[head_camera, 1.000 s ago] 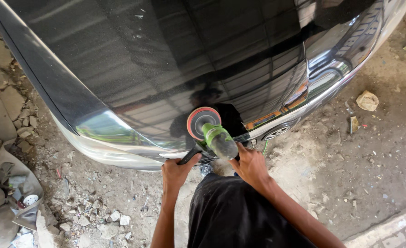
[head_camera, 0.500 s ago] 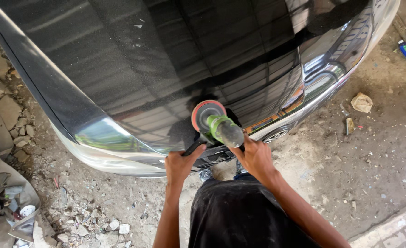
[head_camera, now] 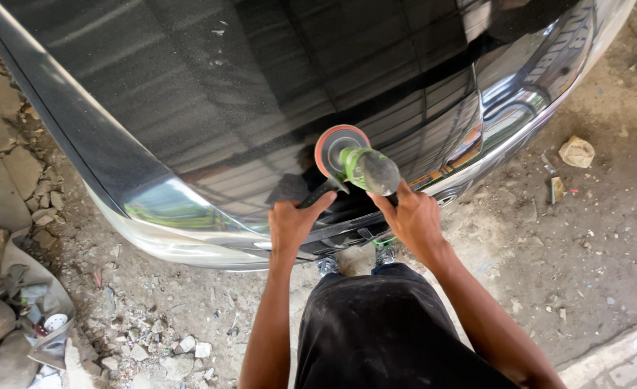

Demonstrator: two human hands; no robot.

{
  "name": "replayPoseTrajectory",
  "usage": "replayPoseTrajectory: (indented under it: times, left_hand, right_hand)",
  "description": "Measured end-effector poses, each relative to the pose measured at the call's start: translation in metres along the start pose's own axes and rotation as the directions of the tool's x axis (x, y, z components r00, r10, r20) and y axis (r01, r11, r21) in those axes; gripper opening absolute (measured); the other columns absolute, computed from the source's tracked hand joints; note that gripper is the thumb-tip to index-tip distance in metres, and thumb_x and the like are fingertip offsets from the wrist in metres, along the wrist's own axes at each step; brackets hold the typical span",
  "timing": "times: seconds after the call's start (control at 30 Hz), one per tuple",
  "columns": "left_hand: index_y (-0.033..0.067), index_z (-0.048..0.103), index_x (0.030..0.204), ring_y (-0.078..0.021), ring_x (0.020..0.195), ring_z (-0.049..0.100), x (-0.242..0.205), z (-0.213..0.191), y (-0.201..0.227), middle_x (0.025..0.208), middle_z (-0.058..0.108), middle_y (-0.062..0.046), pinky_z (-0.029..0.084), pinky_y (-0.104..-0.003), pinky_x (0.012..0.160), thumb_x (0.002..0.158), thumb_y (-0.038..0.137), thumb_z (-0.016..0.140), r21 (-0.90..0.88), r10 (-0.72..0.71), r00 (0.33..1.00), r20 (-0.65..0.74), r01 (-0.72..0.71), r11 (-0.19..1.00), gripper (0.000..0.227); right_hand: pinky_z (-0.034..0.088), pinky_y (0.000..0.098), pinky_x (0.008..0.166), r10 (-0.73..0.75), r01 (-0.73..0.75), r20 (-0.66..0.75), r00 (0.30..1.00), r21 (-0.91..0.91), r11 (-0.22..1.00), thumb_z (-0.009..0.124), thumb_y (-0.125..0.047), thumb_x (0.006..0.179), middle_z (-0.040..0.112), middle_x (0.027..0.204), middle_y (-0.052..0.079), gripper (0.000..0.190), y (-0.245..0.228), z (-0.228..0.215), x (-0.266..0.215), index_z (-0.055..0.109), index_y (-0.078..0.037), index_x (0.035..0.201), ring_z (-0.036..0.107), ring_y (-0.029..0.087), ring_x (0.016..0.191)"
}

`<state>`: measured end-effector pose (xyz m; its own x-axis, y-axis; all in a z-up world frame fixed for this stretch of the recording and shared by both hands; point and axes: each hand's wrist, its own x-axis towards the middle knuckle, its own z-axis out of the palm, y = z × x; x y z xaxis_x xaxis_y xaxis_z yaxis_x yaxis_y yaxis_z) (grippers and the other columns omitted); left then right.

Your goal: The person polishes the hood and front grille area of a black car using a power polisher.

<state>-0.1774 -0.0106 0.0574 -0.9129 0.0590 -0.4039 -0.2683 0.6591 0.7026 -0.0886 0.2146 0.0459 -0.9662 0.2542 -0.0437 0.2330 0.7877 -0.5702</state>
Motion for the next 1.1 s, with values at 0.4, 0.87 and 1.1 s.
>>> replayPoseTrajectory:
  times: [0.4,0.87,1.1]
  left_hand:
    - [0.0013,0.068,0.050,-0.0178,0.038,0.056,-0.074,0.003,-0.112,0.044,0.059,-0.006,0.044,-0.033,0.043,0.065,0.063,0.087,0.186,-0.189,0.982,0.016,0.183,0.965,0.066]
    - [0.0044,0.072,0.056,-0.0162,0.037,0.061,-0.079,0.048,-0.097,0.045,0.063,-0.005,0.048,-0.032,0.041,0.066,0.061,0.087,0.153,-0.029,0.993,0.114,0.011,0.988,0.060]
    - [0.0044,0.068,0.053,-0.0156,0.035,0.056,-0.091,0.024,-0.147,0.044,0.059,-0.004,0.044,-0.034,0.037,0.070,0.063,0.084,0.245,-0.124,0.990,0.064,0.105,0.964,0.063]
  right_hand:
    - [0.050,0.0333,0.038,-0.067,0.042,0.170,0.983,0.150,0.988,0.067,-0.012,0.086,0.073,0.082,0.020,0.052,0.024,0.090,-0.102,0.056,0.004,0.134,0.063,0.019,0.042]
    - [0.053,0.0361,0.042,0.015,-0.019,0.023,1.000,0.187,0.982,0.069,-0.019,0.094,0.071,0.072,0.013,0.018,0.070,0.086,-0.148,0.071,-0.001,0.096,0.068,0.023,0.052]
    - [0.056,0.0346,0.038,-0.073,0.036,0.239,0.968,0.153,0.987,0.069,-0.013,0.086,0.071,0.089,0.021,0.039,0.049,0.109,-0.137,0.062,0.008,0.118,0.068,0.026,0.046]
